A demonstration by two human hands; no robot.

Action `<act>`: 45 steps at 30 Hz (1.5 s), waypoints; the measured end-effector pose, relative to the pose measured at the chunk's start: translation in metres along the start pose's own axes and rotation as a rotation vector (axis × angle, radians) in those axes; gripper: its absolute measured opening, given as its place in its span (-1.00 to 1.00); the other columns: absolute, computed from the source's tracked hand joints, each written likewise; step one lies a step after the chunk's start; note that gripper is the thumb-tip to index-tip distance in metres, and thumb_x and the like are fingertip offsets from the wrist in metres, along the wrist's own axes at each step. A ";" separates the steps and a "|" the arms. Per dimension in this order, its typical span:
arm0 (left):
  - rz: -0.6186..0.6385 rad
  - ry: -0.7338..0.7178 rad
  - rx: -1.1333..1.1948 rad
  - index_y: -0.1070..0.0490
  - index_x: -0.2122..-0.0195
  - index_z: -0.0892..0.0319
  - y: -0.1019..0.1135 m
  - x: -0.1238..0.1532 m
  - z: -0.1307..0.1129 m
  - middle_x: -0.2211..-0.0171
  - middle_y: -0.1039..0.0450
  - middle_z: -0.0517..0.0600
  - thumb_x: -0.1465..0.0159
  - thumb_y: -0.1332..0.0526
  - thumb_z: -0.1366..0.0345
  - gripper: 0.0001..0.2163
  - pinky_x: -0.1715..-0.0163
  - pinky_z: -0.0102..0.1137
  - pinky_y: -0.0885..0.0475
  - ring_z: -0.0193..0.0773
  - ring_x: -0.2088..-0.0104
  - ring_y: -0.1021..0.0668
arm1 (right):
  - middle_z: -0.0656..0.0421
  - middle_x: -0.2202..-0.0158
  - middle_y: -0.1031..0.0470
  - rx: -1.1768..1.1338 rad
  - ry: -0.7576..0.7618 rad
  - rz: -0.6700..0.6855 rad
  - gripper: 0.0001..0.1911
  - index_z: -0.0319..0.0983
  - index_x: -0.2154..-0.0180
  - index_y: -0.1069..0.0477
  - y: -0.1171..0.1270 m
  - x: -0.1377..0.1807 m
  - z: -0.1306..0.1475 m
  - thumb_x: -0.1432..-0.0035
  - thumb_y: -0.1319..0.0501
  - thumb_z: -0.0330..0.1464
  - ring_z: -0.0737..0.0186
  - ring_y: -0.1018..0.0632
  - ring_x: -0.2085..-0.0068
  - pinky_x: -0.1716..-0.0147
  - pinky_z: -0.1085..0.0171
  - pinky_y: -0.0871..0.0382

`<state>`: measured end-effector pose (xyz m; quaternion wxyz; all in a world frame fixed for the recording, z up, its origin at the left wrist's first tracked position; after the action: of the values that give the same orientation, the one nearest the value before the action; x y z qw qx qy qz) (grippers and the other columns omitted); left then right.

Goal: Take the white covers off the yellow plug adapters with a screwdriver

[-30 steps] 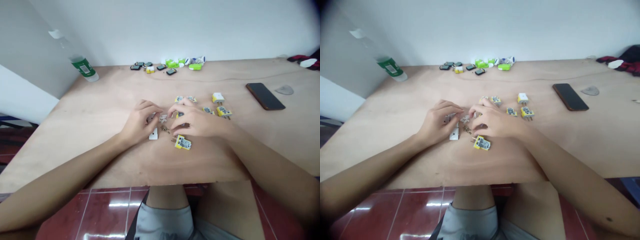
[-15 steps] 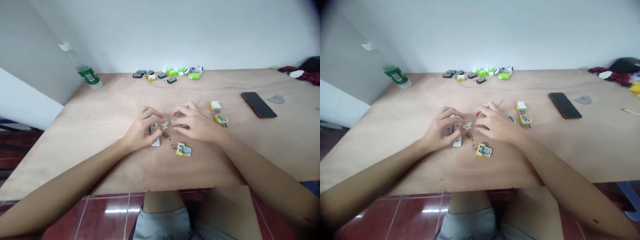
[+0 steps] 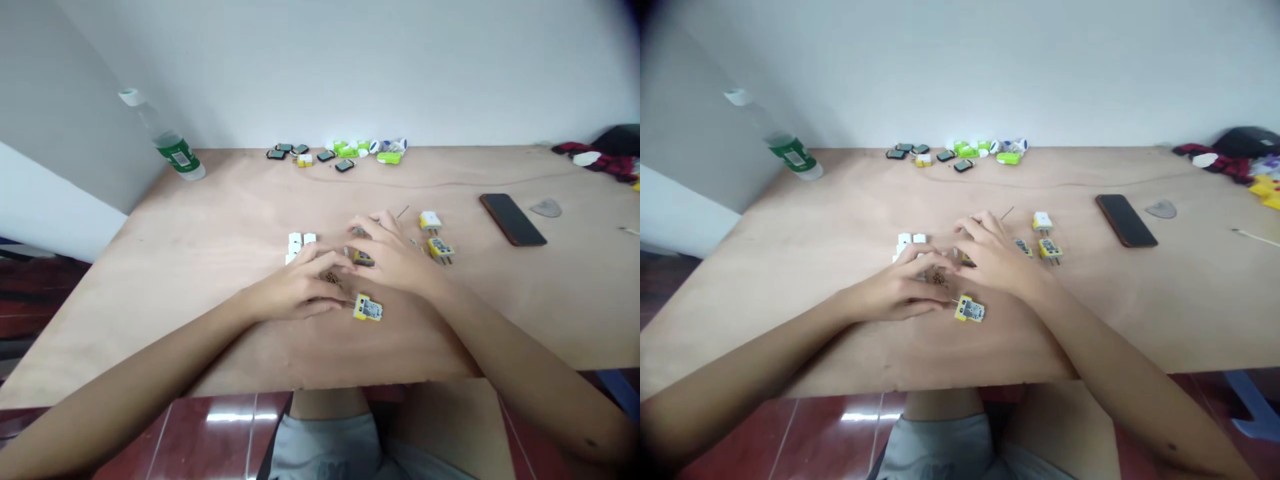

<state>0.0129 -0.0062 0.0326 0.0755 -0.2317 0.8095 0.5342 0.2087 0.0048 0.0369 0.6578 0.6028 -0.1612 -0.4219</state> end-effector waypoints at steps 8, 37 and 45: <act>-0.029 -0.009 -0.045 -0.78 0.00 0.04 -0.009 -0.001 -0.002 -0.35 -0.59 0.16 -0.55 -0.43 0.26 -0.89 -0.45 0.03 -0.45 0.14 -0.39 -0.48 | -0.07 -0.27 -0.58 -0.023 0.011 -0.003 -0.77 -0.19 0.08 -0.77 -0.007 0.001 -0.003 -0.58 -0.32 -0.29 -0.21 -0.39 -0.22 -0.32 -0.25 -0.43; 0.104 -0.128 -0.345 -0.62 -0.23 0.15 -0.027 -0.015 -0.066 -0.06 -0.68 0.15 -0.61 -0.33 0.28 -0.77 -0.07 -0.14 -0.56 -0.01 0.02 -0.60 | 0.08 0.08 -0.74 -0.097 -0.374 -0.459 -0.80 -0.06 0.01 -0.68 0.021 0.162 0.045 -0.53 -0.30 -0.43 -0.07 -0.61 0.06 -0.07 -0.14 -0.43; -0.109 0.160 -0.163 -0.58 -0.04 0.17 -0.030 0.048 -0.107 0.01 -0.68 0.15 -0.49 -0.33 0.45 -0.86 -0.05 -0.20 -0.68 -0.06 0.02 -0.70 | 0.05 0.05 -0.73 -0.093 -0.396 -0.424 -0.79 -0.04 0.04 -0.71 0.005 0.162 0.052 -0.54 -0.27 -0.36 -0.16 -0.55 0.01 -0.10 -0.21 -0.43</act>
<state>-0.0017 -0.1266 0.0349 0.0206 -0.3225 0.7530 0.5732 0.2690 -0.1510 0.0053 0.5376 0.4980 -0.1374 -0.6664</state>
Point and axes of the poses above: each hand's wrist, its own x-axis away from the middle knuckle, its own y-axis out of the back of the hand, z = x × y, the point moved 6 cm from there along -x, towards the middle knuckle
